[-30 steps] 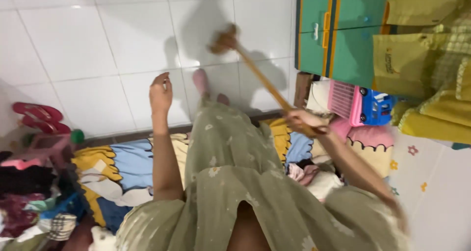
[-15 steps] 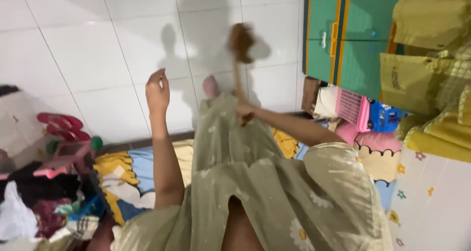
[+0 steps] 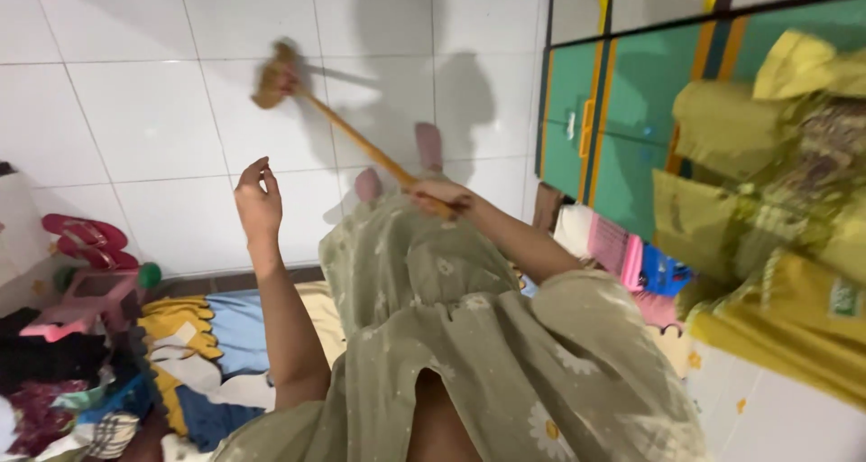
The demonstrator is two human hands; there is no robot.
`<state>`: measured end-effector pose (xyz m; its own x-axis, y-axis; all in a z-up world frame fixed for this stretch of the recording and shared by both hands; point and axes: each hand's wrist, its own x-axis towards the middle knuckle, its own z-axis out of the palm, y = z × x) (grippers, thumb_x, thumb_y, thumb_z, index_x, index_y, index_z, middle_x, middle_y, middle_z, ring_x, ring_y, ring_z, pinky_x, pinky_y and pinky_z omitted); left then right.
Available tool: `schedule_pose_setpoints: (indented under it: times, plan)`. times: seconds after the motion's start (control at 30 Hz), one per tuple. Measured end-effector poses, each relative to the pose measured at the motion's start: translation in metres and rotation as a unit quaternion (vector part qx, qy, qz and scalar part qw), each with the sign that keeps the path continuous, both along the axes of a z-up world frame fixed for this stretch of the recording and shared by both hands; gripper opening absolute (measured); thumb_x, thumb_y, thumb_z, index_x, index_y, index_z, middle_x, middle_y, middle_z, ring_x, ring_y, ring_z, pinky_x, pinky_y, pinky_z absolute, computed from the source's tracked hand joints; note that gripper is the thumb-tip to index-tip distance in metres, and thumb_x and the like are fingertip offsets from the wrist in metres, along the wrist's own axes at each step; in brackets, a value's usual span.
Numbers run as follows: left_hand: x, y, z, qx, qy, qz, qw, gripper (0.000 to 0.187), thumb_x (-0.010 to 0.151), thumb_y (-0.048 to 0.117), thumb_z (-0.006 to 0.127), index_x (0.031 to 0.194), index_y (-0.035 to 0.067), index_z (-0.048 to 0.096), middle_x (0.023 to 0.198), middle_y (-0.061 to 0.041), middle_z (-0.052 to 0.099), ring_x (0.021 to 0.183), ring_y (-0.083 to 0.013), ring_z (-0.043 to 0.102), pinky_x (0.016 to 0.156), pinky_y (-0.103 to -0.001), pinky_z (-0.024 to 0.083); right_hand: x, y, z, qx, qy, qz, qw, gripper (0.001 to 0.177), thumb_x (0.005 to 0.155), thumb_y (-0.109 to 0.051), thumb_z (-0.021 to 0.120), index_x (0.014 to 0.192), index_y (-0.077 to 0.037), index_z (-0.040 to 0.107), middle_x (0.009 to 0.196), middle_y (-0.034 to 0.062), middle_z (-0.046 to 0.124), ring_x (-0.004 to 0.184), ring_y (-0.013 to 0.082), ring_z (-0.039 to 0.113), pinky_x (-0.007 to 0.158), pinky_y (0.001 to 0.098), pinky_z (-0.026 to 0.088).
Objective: Folding a prayer mat and sweeping the tiled floor in a room.
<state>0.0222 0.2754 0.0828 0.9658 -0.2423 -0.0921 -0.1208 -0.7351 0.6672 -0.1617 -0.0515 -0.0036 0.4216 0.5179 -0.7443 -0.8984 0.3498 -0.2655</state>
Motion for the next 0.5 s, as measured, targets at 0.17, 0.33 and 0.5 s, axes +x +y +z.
schedule_pose_setpoints:
  times: [0.17,0.33,0.5]
  plan:
    - [0.01,-0.072,0.018,0.003,0.112,0.098,0.989,0.026,0.1,0.003,0.058,0.122,-0.002,0.071,0.111,-0.023,0.073,0.084,-0.0362,0.071,0.074,-0.044,0.056,-0.041,-0.18,0.108,0.12,0.222,-0.17,0.953,0.007,0.095,-0.006,0.052,0.099,-0.008,0.058,0.059,-0.0075,0.045,0.043,0.0033,0.04,0.036,0.0195,0.034]
    - [0.008,-0.116,0.003,-0.041,0.014,0.067,0.997,0.025,0.101,0.001,0.059,0.122,-0.004,0.071,0.115,-0.025,0.073,0.096,-0.0361,0.073,0.081,-0.042,0.058,-0.037,-0.297,0.037,-0.091,0.222,-0.13,0.962,0.01,0.101,-0.009,0.051,0.091,-0.005,0.053,0.066,0.0001,0.054,0.053,0.011,0.052,0.044,0.0263,0.044]
    - [-0.004,-0.118,0.008,-0.034,-0.038,0.094,0.994,0.022,0.103,0.0,0.059,0.121,-0.003,0.071,0.115,-0.025,0.073,0.102,-0.0403,0.071,0.09,-0.045,0.058,-0.034,-0.3,-0.159,-0.07,-0.183,0.109,0.975,0.015,0.09,0.009,0.043,0.084,-0.004,0.038,0.081,0.0017,0.036,0.077,0.0102,0.035,0.074,0.0224,0.035]
